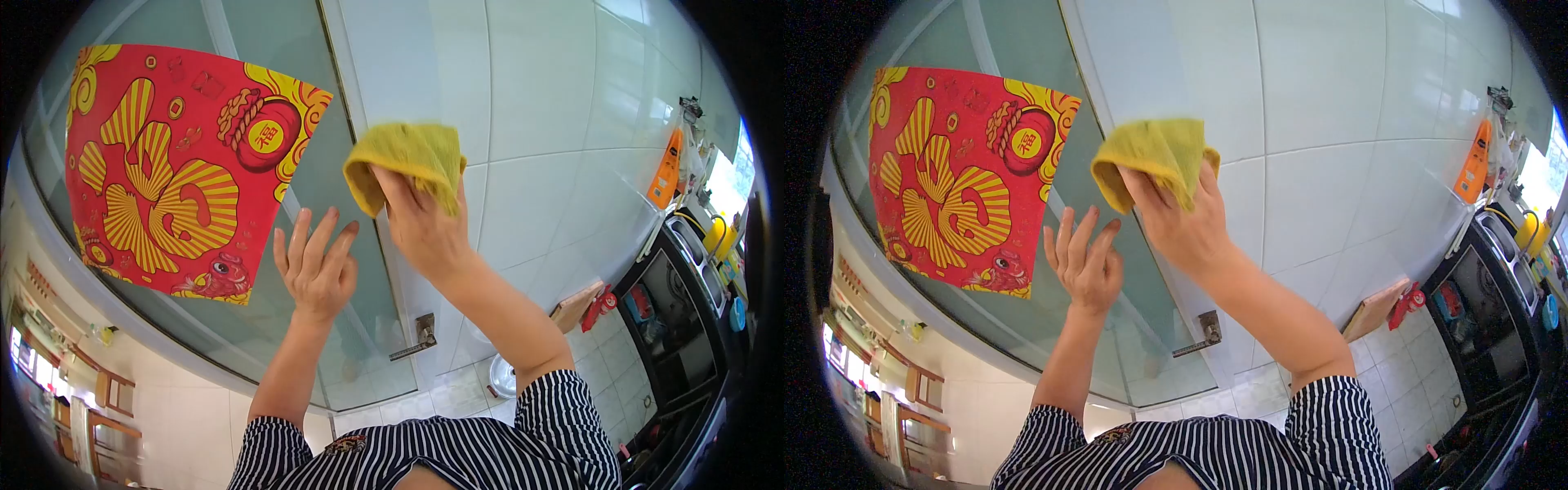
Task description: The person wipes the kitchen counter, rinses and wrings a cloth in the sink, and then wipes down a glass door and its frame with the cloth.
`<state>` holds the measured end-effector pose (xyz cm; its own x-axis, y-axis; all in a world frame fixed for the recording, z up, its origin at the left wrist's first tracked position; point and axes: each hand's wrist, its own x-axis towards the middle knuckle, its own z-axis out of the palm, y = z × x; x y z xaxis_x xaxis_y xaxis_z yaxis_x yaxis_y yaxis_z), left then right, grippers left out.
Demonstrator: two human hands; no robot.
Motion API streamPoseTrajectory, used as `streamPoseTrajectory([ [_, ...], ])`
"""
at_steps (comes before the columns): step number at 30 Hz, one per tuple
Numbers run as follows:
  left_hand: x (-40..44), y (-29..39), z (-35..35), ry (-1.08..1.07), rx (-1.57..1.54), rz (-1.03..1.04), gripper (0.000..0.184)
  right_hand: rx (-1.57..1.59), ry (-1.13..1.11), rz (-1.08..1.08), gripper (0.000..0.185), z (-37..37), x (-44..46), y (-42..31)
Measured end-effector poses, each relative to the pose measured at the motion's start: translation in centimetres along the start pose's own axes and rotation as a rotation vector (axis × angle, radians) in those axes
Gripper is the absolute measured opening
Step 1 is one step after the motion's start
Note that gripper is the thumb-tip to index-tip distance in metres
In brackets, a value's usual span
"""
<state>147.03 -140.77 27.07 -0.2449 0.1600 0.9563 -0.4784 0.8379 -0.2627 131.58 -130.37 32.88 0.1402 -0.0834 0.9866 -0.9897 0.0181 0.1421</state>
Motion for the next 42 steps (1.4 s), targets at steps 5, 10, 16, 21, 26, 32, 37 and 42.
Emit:
streamPoseTrajectory([
  [5, -0.3, -0.3, 0.0, 0.001, -0.01, 0.013, 0.039, 0.192, -0.171, 0.066, 0.038, -1.5, -8.8, -0.4],
  [10, -0.5, -0.3, -0.5, 0.016, -0.005, 0.019, 0.041, 0.125, -0.226, -0.076, 0.041, 0.1, -8.8, 0.5],
  [16, -0.4, -0.2, -0.5, -0.015, 0.007, 0.007, 0.039, -0.017, 0.044, -0.087, 0.05, 0.2, 8.6, 2.8],
  [21, -0.4, -0.2, -0.6, -0.037, -0.033, -0.005, 0.037, 0.02, 0.174, -0.164, 0.045, 0.8, 21.3, 5.4],
  [26, -0.4, -0.2, -0.8, -0.039, -0.026, -0.001, 0.037, 0.057, 0.133, -0.14, 0.043, 0.5, 15.1, 4.7],
  [32, -0.3, 0.0, -1.0, -0.051, -0.016, -0.004, 0.038, 0.09, -0.318, -0.115, 0.043, -1.0, -5.4, 2.9],
  [37, -0.9, 0.9, -0.3, -0.111, -0.032, 0.034, 0.037, -0.013, -0.187, -0.203, 0.048, -0.6, 5.9, 3.8],
  [42, -0.8, 0.7, -0.7, -0.131, -0.079, 0.023, 0.036, -0.13, 0.144, -0.314, 0.047, -0.1, 24.9, 6.0],
])
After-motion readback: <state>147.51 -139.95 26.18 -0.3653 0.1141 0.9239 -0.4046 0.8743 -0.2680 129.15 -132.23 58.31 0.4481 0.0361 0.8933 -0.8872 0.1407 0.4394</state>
